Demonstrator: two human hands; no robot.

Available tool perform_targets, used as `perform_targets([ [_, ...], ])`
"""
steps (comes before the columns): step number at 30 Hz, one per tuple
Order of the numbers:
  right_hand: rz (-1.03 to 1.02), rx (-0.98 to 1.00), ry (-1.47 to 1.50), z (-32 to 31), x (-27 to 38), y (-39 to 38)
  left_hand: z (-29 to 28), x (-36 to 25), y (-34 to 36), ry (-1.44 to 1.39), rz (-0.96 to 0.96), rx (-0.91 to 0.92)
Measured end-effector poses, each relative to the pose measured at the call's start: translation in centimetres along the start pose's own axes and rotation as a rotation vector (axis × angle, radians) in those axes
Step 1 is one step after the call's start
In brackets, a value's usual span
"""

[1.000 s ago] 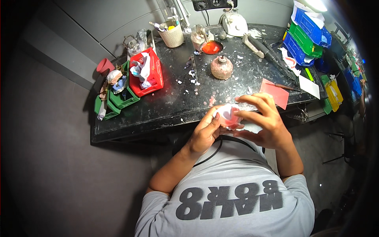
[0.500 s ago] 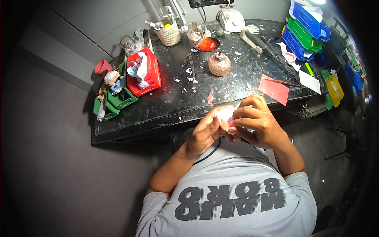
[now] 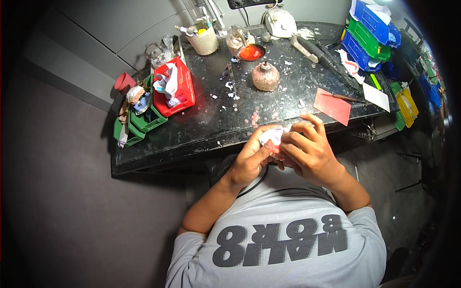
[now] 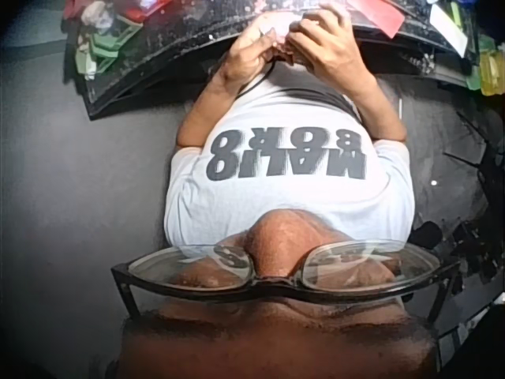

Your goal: The person cuts a wax sheet with a tool, presses and molds the wax onto a dental cast by hand, and melts and shapes the wax on the cast using a heated carving tool.

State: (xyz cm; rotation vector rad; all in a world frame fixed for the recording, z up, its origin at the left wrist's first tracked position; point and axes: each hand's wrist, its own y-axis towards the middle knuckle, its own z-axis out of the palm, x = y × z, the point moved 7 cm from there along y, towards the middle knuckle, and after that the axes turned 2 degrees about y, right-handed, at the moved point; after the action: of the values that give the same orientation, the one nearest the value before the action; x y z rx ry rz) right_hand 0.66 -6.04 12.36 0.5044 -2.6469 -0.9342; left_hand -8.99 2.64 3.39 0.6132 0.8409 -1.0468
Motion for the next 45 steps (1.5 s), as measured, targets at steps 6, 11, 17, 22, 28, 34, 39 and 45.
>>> perform_targets([
  [6, -0.024, 0.018, -0.047, 0.4, 0.3, -0.2, 0.0, 0.3, 0.1, -0.092, -0.006, -0.017],
  [11, -0.033, 0.049, -0.02, 0.2, 0.7, 0.2, -0.7, 1.0, 0.0, -0.105, 0.005, 0.016],
  [17, -0.039, 0.106, 0.076, -0.2, 0.1, 0.3, -0.6, 0.3, 0.2, 0.005, -0.013, -0.171],
  [22, -0.077, 0.118, 0.136, -0.2, -0.6, 0.0, -1.0, 0.5, -0.1, 0.097, -0.05, -0.126],
  [28, -0.114, 0.117, 0.179, 0.2, -1.0, -0.5, -0.6, 0.5, 0.2, 0.228, -0.007, -0.16],
  [34, -0.153, 0.108, 0.204, 0.1, -1.0, -0.8, -0.1, 0.5, 0.1, 0.207, -0.015, -0.144],
  [39, -0.21, 0.129, 0.222, 0.0, -1.1, -1.0, -0.3, 0.9, 0.0, 0.205, -0.052, -0.112],
  [45, -0.236, 0.132, 0.251, -0.6, -1.0, -0.8, 0.2, 0.3, -0.1, 0.297, -0.06, -0.092],
])
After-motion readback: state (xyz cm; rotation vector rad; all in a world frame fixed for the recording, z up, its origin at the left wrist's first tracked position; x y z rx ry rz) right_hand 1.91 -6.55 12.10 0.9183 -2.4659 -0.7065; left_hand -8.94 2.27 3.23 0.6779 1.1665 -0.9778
